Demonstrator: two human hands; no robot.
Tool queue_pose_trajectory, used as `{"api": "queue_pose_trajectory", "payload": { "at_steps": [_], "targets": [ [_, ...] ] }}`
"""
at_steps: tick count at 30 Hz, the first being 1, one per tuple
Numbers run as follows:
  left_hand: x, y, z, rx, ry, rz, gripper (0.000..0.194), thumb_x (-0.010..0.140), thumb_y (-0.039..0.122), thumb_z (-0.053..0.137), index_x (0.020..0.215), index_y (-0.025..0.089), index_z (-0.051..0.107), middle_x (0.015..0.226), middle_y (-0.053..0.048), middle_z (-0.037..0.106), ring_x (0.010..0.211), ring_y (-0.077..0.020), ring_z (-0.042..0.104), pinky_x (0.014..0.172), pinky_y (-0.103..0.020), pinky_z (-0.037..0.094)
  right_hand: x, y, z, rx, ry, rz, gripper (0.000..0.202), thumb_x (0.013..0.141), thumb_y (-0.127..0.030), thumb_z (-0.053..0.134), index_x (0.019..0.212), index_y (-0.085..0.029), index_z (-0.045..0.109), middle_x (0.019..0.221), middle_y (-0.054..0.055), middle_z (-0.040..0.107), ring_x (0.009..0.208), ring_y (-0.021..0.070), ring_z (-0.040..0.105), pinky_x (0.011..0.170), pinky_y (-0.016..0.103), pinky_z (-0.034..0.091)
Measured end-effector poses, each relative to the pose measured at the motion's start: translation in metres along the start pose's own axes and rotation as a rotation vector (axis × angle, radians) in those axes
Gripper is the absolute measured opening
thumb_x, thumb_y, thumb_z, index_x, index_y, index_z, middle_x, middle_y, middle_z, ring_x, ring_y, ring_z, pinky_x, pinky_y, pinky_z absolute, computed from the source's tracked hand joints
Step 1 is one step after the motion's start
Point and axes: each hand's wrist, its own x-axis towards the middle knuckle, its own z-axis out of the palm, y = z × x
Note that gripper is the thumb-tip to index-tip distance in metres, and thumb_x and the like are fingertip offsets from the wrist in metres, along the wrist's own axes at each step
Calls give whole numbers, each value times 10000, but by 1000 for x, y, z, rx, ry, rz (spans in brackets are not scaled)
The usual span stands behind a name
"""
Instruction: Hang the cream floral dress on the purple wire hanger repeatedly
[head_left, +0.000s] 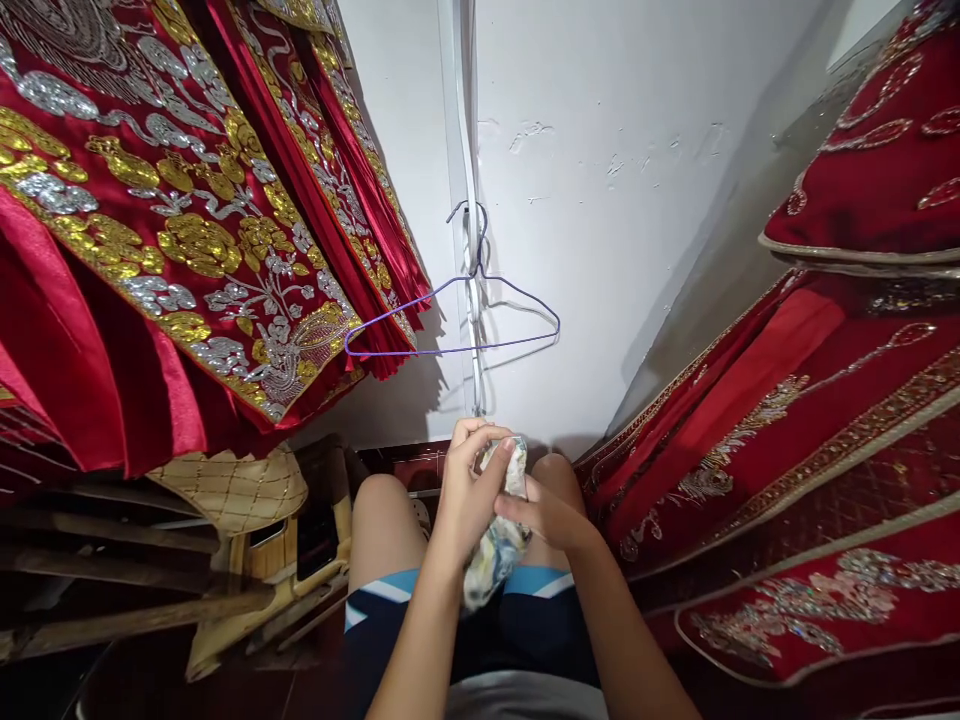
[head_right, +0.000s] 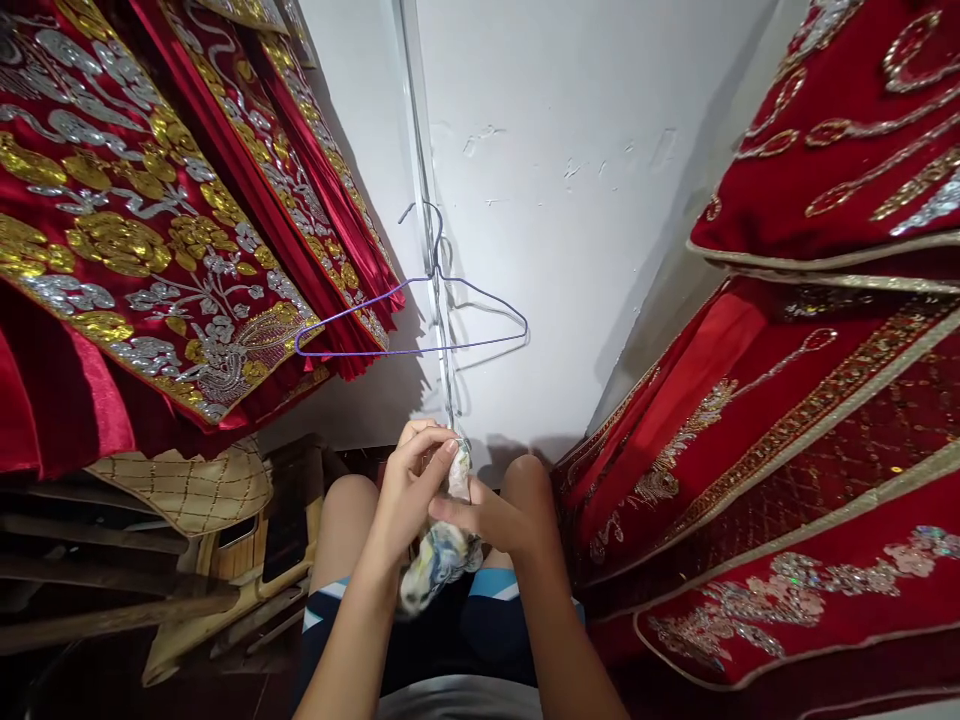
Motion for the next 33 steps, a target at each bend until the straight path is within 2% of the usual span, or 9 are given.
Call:
{"api": "queue_pose_trajectory", "payload": {
  "at_steps": [2,4,8,10,13,17,23,26,33],
  "targets": [
    [3,0,-14,46,-96,-22,200,970,378,584,929,211,686,922,-57,577,853,-188,571,748,-278,487,-3,-11,-8,2,-176,43,268,699,-417,856,845,-234,726,769,39,707,816,261,664,788,392,528],
    [3,-3,-29,34,-285,-44,238,1011,398,491,1029,229,658,872,-46,596,789,-182,572,702,-273,498,-3,-20,-23,31,-199,37,220,711,-373,841,818,-216,730,783,39,714,765,235,659,774,382,529],
    [-8,-14,-54,96,-822,-53,242,984,412,528,973,218,672,814,-40,661,776,-203,627,719,-290,529,6,-41,-61,47,127,-58,267,659,-400,846,789,-198,729,766,39,714,671,209,649,671,354,537],
    [-14,-20,-68,251,-933,-72,222,924,413,617,886,198,663,817,-38,685,762,-207,633,697,-283,514,15,-58,-75,-69,302,-155,267,680,-405,823,818,-190,744,785,63,729,713,242,672,653,356,536],
    [-12,-19,-95,595,-809,-117,278,910,451,610,882,177,649,876,-56,714,756,-210,626,689,-290,472,39,-83,-84,-354,410,-396,255,775,-412,730,888,-187,771,840,84,738,896,292,681,740,365,529],
    [13,8,-129,976,-676,-74,410,1006,475,394,862,176,635,858,-99,703,816,-258,635,755,-350,448,96,-99,-86,-534,417,-606,330,884,-462,563,946,-194,746,852,65,706,955,274,642,799,349,495],
    [56,40,-154,1392,-560,25,365,979,293,313,906,177,652,943,-135,721,934,-310,664,956,-503,397,169,-94,-91,-717,394,-409,468,847,-582,512,558,-225,426,541,-21,409,569,153,419,574,296,338],
    [71,40,-163,1412,-510,14,370,955,289,304,846,181,642,995,-145,718,948,-310,675,887,-462,450,167,-90,-94,-743,367,-380,513,798,-590,578,517,-235,335,513,-38,338,543,130,350,556,293,285],
    [94,55,-163,1233,-325,92,345,891,336,374,779,181,661,1005,-148,739,929,-321,686,853,-420,514,125,-92,-109,-742,420,-374,491,782,-614,630,580,-220,417,546,-35,375,570,133,360,545,278,275]
  ]
}}
